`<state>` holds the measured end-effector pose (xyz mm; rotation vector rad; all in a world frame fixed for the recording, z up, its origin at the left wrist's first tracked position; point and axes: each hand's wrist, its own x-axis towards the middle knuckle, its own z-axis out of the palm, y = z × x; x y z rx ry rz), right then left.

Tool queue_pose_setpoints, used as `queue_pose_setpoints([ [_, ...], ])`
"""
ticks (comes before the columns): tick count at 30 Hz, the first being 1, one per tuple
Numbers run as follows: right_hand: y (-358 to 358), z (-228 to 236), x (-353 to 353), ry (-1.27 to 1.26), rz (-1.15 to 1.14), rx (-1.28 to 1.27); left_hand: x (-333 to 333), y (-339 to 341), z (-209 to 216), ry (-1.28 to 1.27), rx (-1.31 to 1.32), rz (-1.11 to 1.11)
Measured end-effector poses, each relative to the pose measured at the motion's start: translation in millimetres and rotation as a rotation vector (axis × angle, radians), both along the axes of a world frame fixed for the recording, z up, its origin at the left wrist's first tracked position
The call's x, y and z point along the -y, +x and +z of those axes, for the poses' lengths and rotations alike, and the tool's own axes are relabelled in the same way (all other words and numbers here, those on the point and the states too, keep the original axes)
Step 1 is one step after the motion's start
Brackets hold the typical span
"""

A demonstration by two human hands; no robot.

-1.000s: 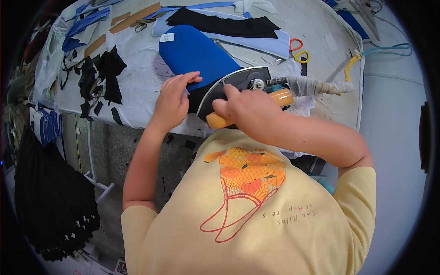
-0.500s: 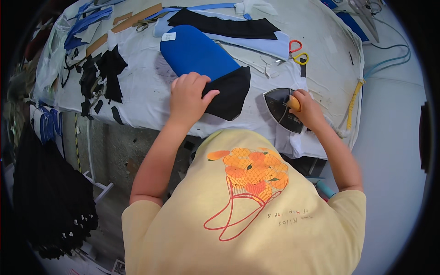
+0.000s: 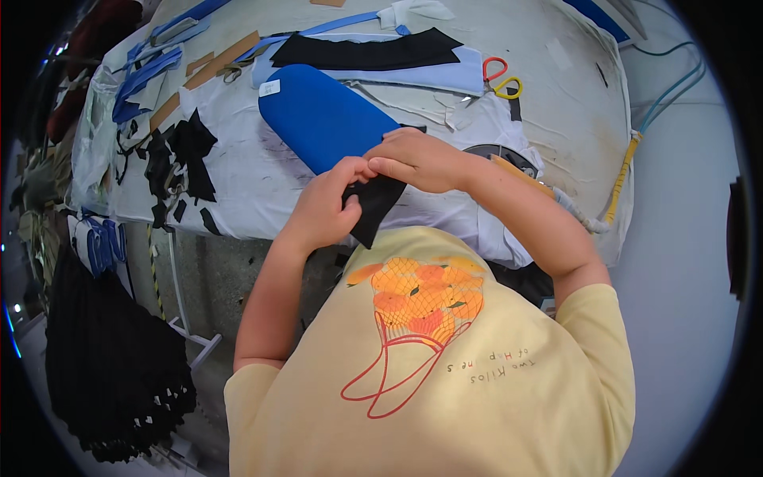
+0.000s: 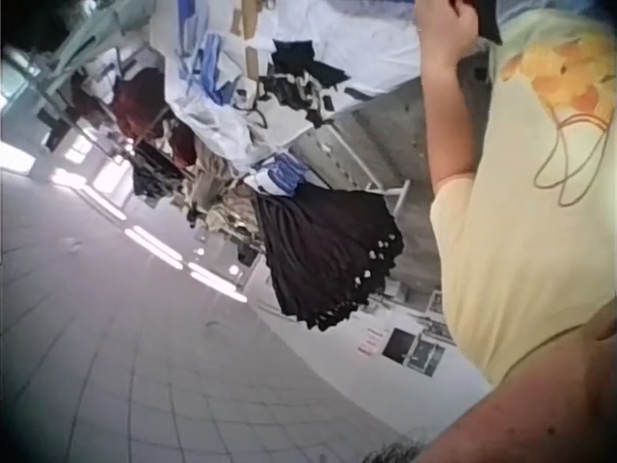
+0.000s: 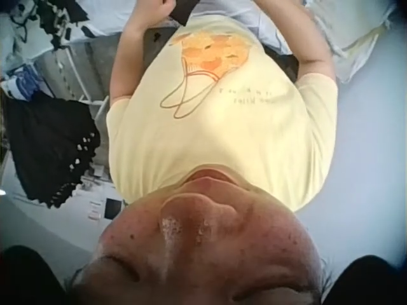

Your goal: Ironing and shaping black fabric pieces on a blue padded mold.

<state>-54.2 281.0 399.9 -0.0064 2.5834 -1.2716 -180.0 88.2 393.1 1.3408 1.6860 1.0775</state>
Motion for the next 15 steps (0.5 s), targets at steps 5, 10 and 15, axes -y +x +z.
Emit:
queue_pose_setpoints([
  [5, 4, -4, -11, 0.184, 0.007, -0.015, 33, -22, -4, -0.144, -0.239, 0.080],
  [10, 20, -18, -18, 0.177, -0.038, -0.103, 36, -20, -17, 0.039, -0.477, 0.158],
  [15, 33, -30, -10, 0.264, -0.084, -0.193, 31, 6, -46, 0.081, -0.426, 0.261],
])
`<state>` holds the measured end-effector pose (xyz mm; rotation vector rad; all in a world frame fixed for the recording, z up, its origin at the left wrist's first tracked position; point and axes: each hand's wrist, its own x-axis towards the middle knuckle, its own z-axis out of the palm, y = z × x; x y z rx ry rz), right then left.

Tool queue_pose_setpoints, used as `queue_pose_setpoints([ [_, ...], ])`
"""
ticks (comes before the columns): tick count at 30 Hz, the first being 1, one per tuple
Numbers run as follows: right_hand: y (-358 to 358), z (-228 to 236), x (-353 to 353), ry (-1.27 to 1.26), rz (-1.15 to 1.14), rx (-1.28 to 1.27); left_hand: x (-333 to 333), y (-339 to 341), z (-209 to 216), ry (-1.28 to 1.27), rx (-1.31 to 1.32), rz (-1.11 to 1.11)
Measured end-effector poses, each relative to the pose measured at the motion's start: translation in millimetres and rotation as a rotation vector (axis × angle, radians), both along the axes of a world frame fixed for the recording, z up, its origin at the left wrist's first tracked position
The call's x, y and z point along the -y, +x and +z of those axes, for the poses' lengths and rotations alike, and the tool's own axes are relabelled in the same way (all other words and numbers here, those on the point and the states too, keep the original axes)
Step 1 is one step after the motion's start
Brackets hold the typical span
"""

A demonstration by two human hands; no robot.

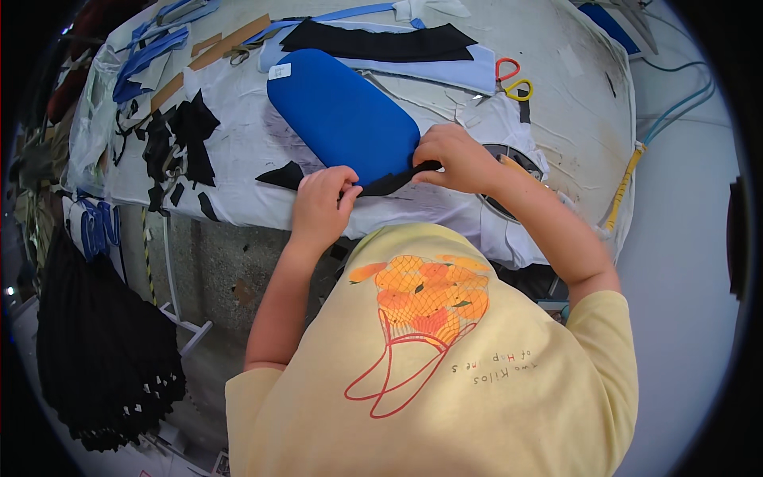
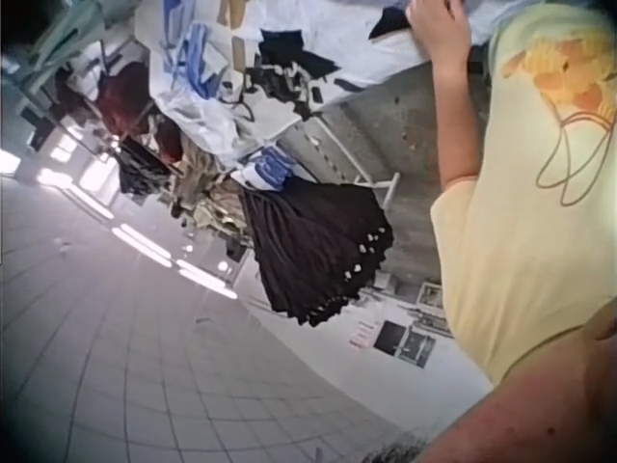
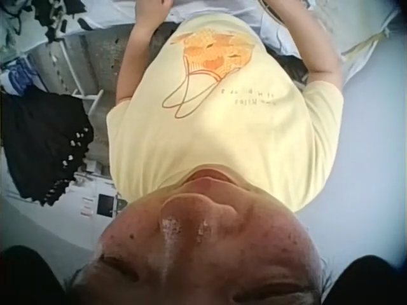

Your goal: Ironing and shaping black fabric pieces on a blue padded mold.

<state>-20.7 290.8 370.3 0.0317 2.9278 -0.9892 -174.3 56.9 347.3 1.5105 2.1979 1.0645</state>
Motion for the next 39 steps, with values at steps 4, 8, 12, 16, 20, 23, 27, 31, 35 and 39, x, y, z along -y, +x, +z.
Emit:
queue_pose_setpoints([
  [4, 10, -28, -11, -0.054, -0.201, -0.182, 7, -2, -8, -0.065, 0.023, 0.109],
  [8, -8, -36, -16, -0.047, -0.303, -0.266, 1, -18, -18, 0.027, -0.190, 0.125],
  [12, -22, -47, -14, -0.022, -0.325, -0.399, -12, -17, -5, 0.094, -0.458, 0.121],
  [16, -29, -55, -17, -0.031, -0.290, -0.428, -31, 15, -1, 0.186, -0.397, -0.307],
  [20, -40, -49, -27, 0.100, -0.266, -0.486, -48, 27, -10, -0.052, -0.503, -0.318],
  [23, -43, -43, -29, 0.137, -0.430, -0.508, -48, 29, -10, -0.113, -0.511, -0.249],
  [27, -16, -49, -19, 0.048, -0.669, -0.513, -47, 29, -6, -0.152, -0.496, -0.268],
  [31, 15, -69, 11, -0.708, -0.953, -0.281, -38, 37, -3, -0.195, -0.454, -0.309],
  [35, 18, -78, 32, -0.993, -0.960, -0.227, -41, 36, 1, -0.117, -0.456, -0.281],
  [39, 1, -88, 45, -1.025, -1.070, -0.214, -54, 17, -20, 0.074, -0.491, -0.321],
])
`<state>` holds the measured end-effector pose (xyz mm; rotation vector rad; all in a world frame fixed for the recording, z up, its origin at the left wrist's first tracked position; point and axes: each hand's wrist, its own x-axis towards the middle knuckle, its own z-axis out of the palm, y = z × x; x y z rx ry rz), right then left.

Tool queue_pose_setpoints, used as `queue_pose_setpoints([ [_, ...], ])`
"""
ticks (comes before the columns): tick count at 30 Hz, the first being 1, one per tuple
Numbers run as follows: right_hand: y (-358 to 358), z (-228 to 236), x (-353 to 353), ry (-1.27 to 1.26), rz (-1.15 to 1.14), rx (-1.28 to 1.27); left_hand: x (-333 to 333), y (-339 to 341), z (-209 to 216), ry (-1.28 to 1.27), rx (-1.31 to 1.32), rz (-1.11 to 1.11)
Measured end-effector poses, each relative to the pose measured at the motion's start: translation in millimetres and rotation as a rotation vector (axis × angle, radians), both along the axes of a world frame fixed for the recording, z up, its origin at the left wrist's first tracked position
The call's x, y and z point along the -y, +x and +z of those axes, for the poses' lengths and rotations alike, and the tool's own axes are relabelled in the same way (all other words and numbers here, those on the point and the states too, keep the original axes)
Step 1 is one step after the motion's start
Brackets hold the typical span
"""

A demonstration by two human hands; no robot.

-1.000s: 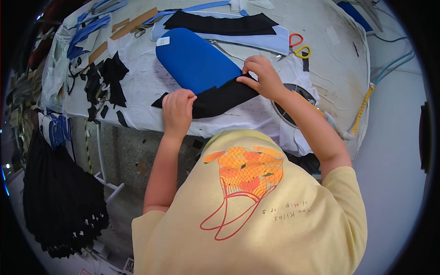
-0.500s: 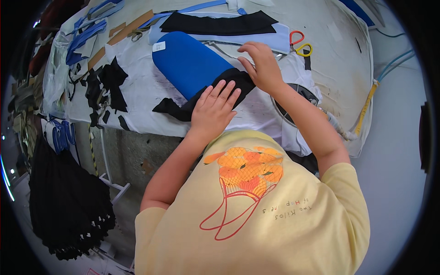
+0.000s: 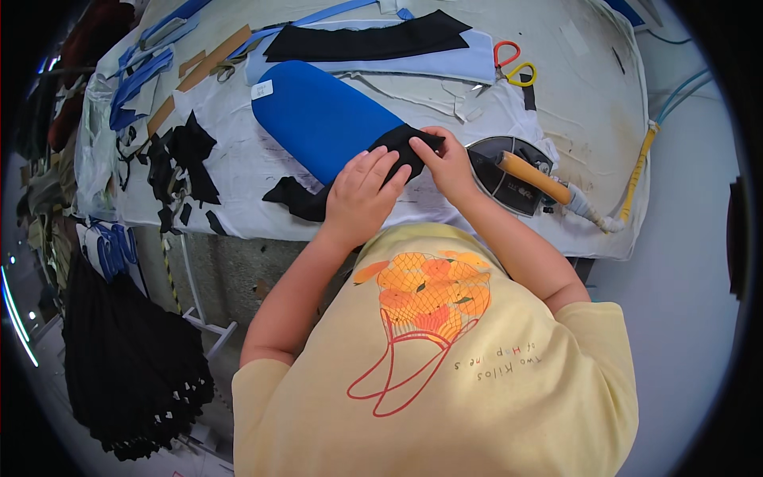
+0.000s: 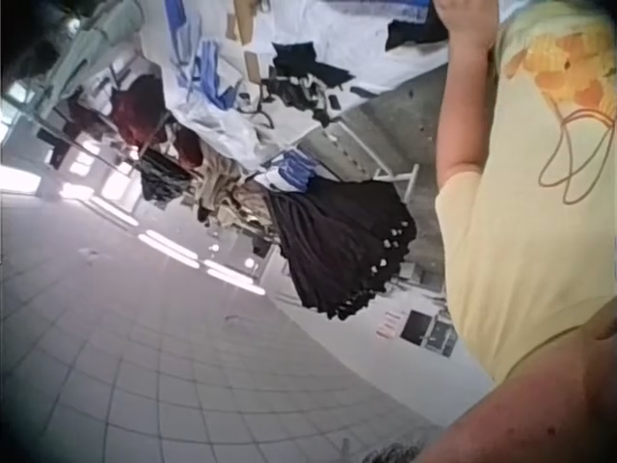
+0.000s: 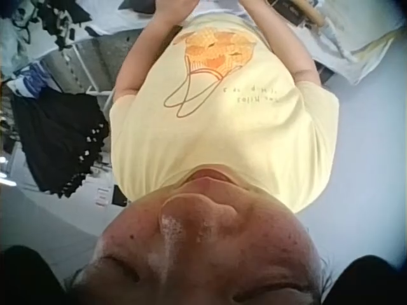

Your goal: Ironing and shaping black fabric pieces on a blue padded mold.

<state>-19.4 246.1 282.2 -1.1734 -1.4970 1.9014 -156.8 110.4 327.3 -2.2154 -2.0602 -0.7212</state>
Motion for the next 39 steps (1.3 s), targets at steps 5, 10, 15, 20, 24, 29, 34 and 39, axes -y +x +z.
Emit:
queue_pose_setpoints([
  [5, -24, -9, -1, 0.176, -0.089, -0.071, -3, -5, 10, -0.119, 0.023, 0.052],
  [10, -25, -10, -6, 0.269, -0.076, -0.046, -3, -2, 15, -0.164, -0.065, 0.130],
  [15, 2, -7, 9, -0.104, -0.045, -0.054, -7, -1, 21, -0.179, -0.181, 0.110],
  [20, 5, -18, 10, 0.042, -0.032, -0.109, -19, 3, 20, -0.185, -0.207, 0.109],
  [24, 2, -21, 8, 0.046, -0.144, -0.029, -25, 2, 19, -0.271, -0.124, 0.113],
  [29, 28, 21, 17, 0.963, 0.123, 0.108, -22, 2, 18, -0.273, -0.136, 0.113],
  [34, 42, 29, 19, 1.187, 0.570, 0.236, -18, -5, 18, -0.301, -0.138, 0.145],
  [39, 43, 33, 22, 1.160, 0.598, 0.257, -2, -21, 31, -0.294, -0.141, 0.080],
])
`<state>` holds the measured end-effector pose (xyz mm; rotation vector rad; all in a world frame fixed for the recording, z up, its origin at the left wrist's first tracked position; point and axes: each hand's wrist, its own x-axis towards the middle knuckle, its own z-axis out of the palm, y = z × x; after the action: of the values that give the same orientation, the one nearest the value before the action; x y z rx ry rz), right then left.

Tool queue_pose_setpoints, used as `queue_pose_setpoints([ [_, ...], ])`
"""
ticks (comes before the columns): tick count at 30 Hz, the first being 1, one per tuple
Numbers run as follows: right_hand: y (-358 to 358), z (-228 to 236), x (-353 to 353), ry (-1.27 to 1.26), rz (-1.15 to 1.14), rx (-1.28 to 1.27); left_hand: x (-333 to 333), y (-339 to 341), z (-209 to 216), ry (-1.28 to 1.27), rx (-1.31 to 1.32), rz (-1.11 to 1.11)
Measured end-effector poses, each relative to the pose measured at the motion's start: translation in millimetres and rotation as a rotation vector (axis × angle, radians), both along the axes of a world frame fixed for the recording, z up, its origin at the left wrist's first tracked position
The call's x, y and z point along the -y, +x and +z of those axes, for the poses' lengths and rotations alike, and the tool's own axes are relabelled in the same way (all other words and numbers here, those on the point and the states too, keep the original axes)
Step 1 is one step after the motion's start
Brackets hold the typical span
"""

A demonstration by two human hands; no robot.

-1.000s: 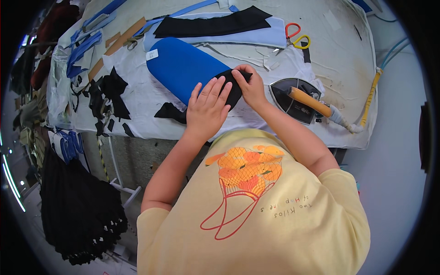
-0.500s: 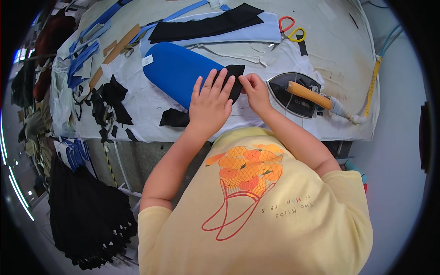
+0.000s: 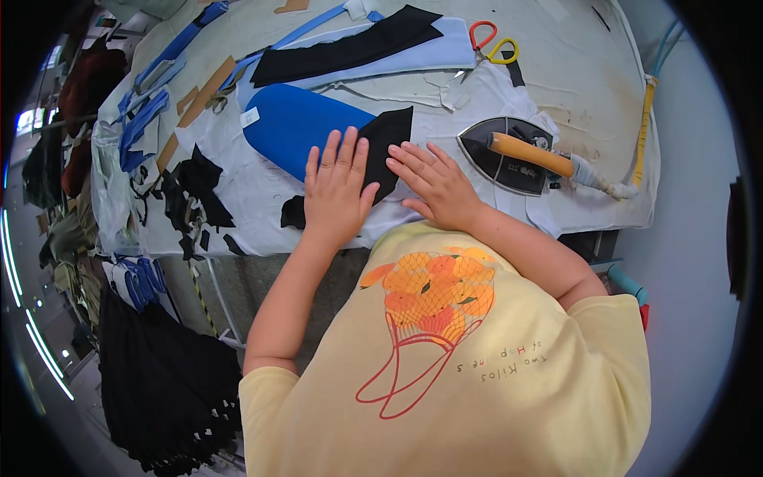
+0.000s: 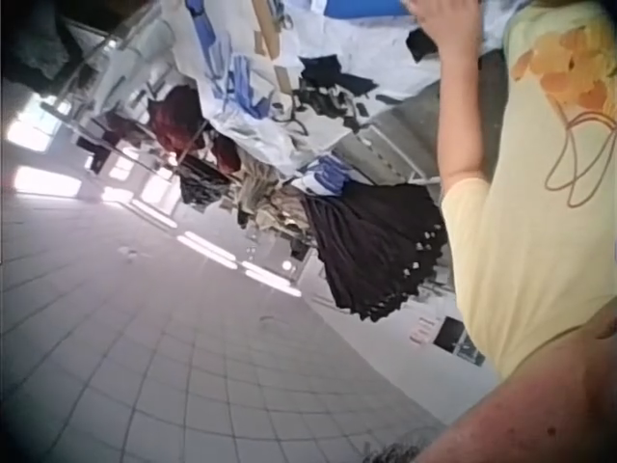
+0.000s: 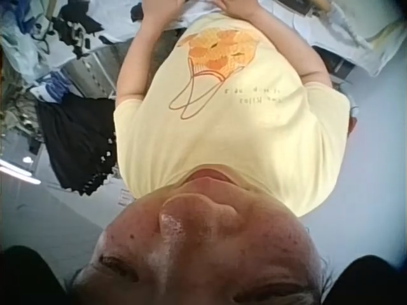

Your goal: Ironing and shaping black fabric pieces on a blue padded mold.

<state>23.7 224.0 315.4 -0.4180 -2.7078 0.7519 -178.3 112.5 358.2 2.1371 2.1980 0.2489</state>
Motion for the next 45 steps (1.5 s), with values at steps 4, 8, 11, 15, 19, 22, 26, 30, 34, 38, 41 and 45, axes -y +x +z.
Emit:
queue_pose_setpoints([
  [4, 2, 5, -2, 0.032, -0.018, 0.043, 5, -12, -4, 0.107, 0.126, -0.255],
  [8, 0, 6, -8, 0.097, -0.080, 0.059, 5, -14, -4, 0.138, 0.113, -0.290],
  [11, -4, 2, -13, 0.105, -0.125, 0.040, -1, -12, 6, 0.120, 0.121, -0.275],
  [15, 0, 0, -28, 0.121, -0.252, 0.052, -16, -12, 18, 0.088, 0.123, -0.295],
  [19, 38, 25, -67, 0.290, -0.518, 0.040, -23, -14, 22, 0.117, 0.034, -0.368],
  [22, 74, 56, -92, 0.127, -0.489, 0.467, -27, -15, 22, 0.071, 0.088, -0.370],
  [26, 109, 34, -106, -0.057, -0.425, 0.732, -34, -21, 30, -0.085, 0.294, -0.312],
  [30, 110, 43, -100, -0.168, -0.443, 0.553, -37, -28, 23, -0.049, 0.449, -0.208],
  [34, 91, 88, -80, -0.109, -0.361, 0.436, -37, -31, 20, -0.050, 0.575, -0.107],
  [38, 35, 152, -50, -0.063, -0.129, 0.425, -39, -35, 13, -0.080, 0.803, -0.010],
  [41, -10, 163, -28, 0.003, -0.052, 0.561, -34, -33, 12, 0.015, 0.929, 0.037],
  [45, -32, 135, -34, 0.005, -0.047, 0.565, -11, -45, 20, 0.286, 0.713, 0.097],
])
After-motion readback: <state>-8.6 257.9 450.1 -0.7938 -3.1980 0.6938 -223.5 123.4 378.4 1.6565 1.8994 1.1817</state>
